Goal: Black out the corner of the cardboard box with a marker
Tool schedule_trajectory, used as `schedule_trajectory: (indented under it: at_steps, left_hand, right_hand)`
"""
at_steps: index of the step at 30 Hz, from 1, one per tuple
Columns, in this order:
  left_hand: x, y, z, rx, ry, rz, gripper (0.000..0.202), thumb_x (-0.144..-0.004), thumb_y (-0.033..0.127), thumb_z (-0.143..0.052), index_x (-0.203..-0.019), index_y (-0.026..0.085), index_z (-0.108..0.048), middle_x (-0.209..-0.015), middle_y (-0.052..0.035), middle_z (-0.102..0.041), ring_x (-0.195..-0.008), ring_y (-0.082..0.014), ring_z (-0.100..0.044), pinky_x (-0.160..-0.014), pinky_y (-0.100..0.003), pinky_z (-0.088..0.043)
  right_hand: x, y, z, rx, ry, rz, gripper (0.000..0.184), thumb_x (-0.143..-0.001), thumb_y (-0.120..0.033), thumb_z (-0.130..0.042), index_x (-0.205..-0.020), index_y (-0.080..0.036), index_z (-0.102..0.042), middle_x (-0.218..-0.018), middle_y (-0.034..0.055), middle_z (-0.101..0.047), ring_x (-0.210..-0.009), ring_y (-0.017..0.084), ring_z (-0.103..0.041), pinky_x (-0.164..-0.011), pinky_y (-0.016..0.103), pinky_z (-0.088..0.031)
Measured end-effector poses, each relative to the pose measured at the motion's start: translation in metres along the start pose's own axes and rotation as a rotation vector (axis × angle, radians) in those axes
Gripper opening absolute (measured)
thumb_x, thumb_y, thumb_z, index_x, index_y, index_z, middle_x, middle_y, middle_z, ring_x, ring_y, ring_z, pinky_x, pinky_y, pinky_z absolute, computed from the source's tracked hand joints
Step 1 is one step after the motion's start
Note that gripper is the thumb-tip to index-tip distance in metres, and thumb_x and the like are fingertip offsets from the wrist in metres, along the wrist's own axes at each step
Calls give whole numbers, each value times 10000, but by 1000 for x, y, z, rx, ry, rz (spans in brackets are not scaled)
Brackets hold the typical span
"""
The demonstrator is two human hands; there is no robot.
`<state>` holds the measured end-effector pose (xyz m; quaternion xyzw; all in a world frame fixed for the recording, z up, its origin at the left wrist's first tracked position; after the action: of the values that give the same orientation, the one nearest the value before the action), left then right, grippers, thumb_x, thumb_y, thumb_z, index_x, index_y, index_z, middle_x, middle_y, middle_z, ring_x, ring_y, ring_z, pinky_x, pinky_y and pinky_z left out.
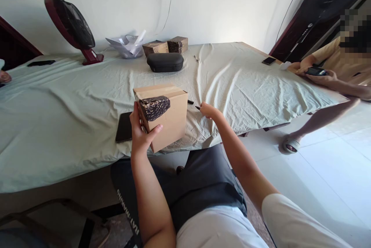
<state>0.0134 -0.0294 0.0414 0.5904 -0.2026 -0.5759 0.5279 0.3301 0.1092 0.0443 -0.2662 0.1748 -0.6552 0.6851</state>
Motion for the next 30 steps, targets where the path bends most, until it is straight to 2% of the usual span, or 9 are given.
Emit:
schedule_trajectory:
  at_steps: [2,4,8,11,15,18,23,26,30]
  left_hand:
    - [0,0,-1,6,2,-2,1309,-713,677,-960,-1784,299,-309,-1642,-207,-504,-1476,-422,-588,-1159,-524,-570]
    - [0,1,-3,9,1,-2,1318,-716,679,-957,-1788,289,-295,-1641,-211,-501,-1489,-422,-579,-1176,-526,-563]
    - [-1,9,-10,-4,16,-10,1308,-711,668,-955,-1780,279,-309,-1640,-207,-464,-1536,-419,-537,-1253,-543,-511]
    - [0,20,-15,-64,45,-76,1265,-696,634,-964,-1757,290,-367,-1615,-195,-435,-1568,-433,-488,-1303,-574,-456]
    - [2,43,-21,-221,33,-213,1223,-693,594,-968,-1737,284,-412,-1616,-192,-417,-1612,-453,-409,-1363,-621,-350]
    - [5,61,-26,-312,1,-253,1224,-672,578,-981,-1730,298,-433,-1637,-185,-415,-1602,-468,-399,-1360,-658,-327]
    - [12,90,-36,-495,-42,-228,1159,-716,476,-973,-1735,283,-458,-1685,-215,-394,-1579,-522,-423,-1304,-711,-379]
    - [14,103,-42,-670,-93,-188,1069,-798,427,-926,-1747,304,-448,-1711,-220,-395,-1562,-523,-466,-1251,-714,-438]
    - [15,111,-48,-759,-97,-169,1032,-823,460,-915,-1741,327,-461,-1729,-209,-400,-1545,-526,-490,-1216,-716,-480]
  right_hand:
    - [15,10,10,-90,-72,-35,405,-1021,-250,-610,-1417,-194,-677,-822,43,-753,-614,207,-706,-580,338,-628]
    - [31,15,19,-281,-112,-33,410,-996,-215,-493,-1364,-206,-673,-763,-3,-688,-506,154,-627,-499,285,-568]
    - [59,1,33,-1040,-120,138,341,-903,-302,-576,-1231,-231,-633,-914,20,-746,-553,130,-647,-556,280,-590]
    - [78,-25,45,-1213,26,355,368,-908,-425,-721,-1210,-321,-538,-1120,18,-802,-670,138,-717,-587,269,-592]
    - [110,-67,64,-1210,309,670,390,-1014,-674,-716,-1081,-323,-561,-781,-45,-711,-555,118,-626,-521,240,-510]
    - [135,-93,75,-1108,314,849,476,-1095,-742,-545,-1092,-291,-698,-615,-49,-627,-450,124,-497,-455,269,-425]
    - [153,-121,87,-853,224,970,377,-1113,-551,-602,-1005,-227,-763,-760,-6,-715,-554,117,-538,-544,278,-459]
    - [146,-134,87,-673,188,979,198,-980,-367,-727,-859,-217,-679,-729,-26,-640,-611,117,-527,-597,277,-472]
    - [131,-141,80,-596,171,944,147,-820,-155,-633,-727,-230,-547,-630,-57,-512,-592,106,-407,-566,280,-377]
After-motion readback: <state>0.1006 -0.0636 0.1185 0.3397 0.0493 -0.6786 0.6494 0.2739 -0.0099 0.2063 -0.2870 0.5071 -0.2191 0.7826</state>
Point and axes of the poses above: each hand's wrist, its own x-axis away from the middle knuckle, its own z-axis out of the back of the hand, y = z × x, the point moved 3 cm from there along -x, towards the middle knuckle
